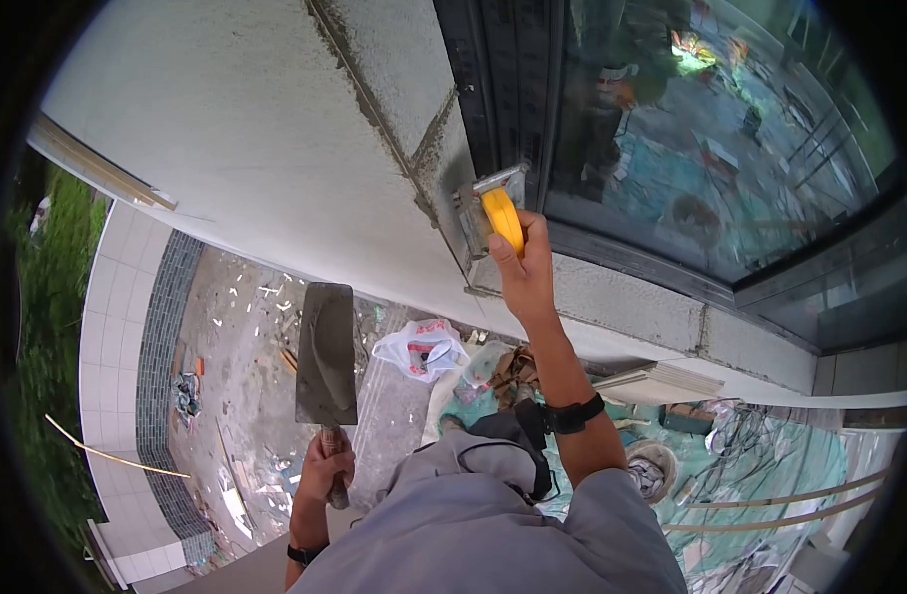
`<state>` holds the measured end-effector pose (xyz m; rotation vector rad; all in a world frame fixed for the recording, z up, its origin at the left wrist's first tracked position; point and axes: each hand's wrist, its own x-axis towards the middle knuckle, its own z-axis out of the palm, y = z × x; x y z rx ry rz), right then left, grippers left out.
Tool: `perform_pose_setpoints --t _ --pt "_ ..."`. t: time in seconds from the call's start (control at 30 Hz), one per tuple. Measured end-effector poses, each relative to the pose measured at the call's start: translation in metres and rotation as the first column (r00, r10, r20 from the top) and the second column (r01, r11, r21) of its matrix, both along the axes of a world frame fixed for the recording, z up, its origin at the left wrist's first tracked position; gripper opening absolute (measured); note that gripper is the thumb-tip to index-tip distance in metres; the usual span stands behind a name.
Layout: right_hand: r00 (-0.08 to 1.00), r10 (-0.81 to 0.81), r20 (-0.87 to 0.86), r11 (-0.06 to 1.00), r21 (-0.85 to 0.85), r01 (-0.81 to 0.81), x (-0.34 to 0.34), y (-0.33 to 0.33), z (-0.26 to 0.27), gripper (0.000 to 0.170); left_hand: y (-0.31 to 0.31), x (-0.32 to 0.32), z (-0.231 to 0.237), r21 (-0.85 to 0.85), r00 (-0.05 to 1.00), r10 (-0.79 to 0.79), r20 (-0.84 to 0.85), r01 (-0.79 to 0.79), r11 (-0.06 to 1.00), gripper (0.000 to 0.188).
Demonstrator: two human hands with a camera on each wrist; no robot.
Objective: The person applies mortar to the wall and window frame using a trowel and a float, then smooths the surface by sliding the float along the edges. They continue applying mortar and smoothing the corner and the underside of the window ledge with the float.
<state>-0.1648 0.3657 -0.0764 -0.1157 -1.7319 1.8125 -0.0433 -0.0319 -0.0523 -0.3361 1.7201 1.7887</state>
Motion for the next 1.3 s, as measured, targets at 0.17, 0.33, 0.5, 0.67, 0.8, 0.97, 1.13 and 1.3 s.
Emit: perform_pose_setpoints --t 0.17,0.33,0.5,0.67,0.8,0.97,1.13,1.3 --pt "0.989 0.125 0.081 0.992 0.0 -0.125 0.01 -0.011 -0.034 0.043 0.008 -0.007 -0.003 -0.013 1.0 0.009 0.011 -0.009 1.0 0.027" --pt "0.993 0.089 0.071 0.996 0.001 -0.089 -0.007 -0.012 -0.049 0.042 0.009 -0.015 0.0 -0.015 0.998 -0.07 0.004 0.07 0.997 0.027" --pt "0.995 0.025 0.094 0.999 -0.028 -0.023 0.004 0.004 -0.062 0.036 0.007 -0.014 -0.004 -0.036 0.998 -0.062 -0.008 0.061 0.997 0.027" --pt "0.975 0.15 0.161 0.96 -0.26 -0.105 0.051 -0.011 -0.065 0.033 0.005 -0.015 -0.008 -0.029 0.998 -0.059 0.02 0.06 0.998 0.026" --pt "0.888 0.458 0.033 0.793 -0.466 -0.392 0.072 -0.053 -0.021 0.036 0.008 -0.025 -0.009 0.096 0.972 -0.186 0.144 0.173 0.98 0.025" --pt "0.787 0.612 0.081 0.728 -0.445 -0.521 0.081 -0.085 0.01 0.038 0.015 -0.03 -0.024 0.251 0.916 -0.33 0.227 0.272 0.929 0.024" --pt "0.71 0.566 0.419 0.824 -0.327 -0.463 0.116 -0.101 -0.031 0.039 0.003 -0.029 -0.044 0.371 0.889 -0.342 0.304 0.221 0.902 0.024" --pt "0.715 0.287 0.637 0.944 -0.06 -0.326 0.152 -0.105 -0.037 0.033 -0.011 -0.042 -0.059 0.242 0.935 -0.279 0.219 0.225 0.944 0.022"
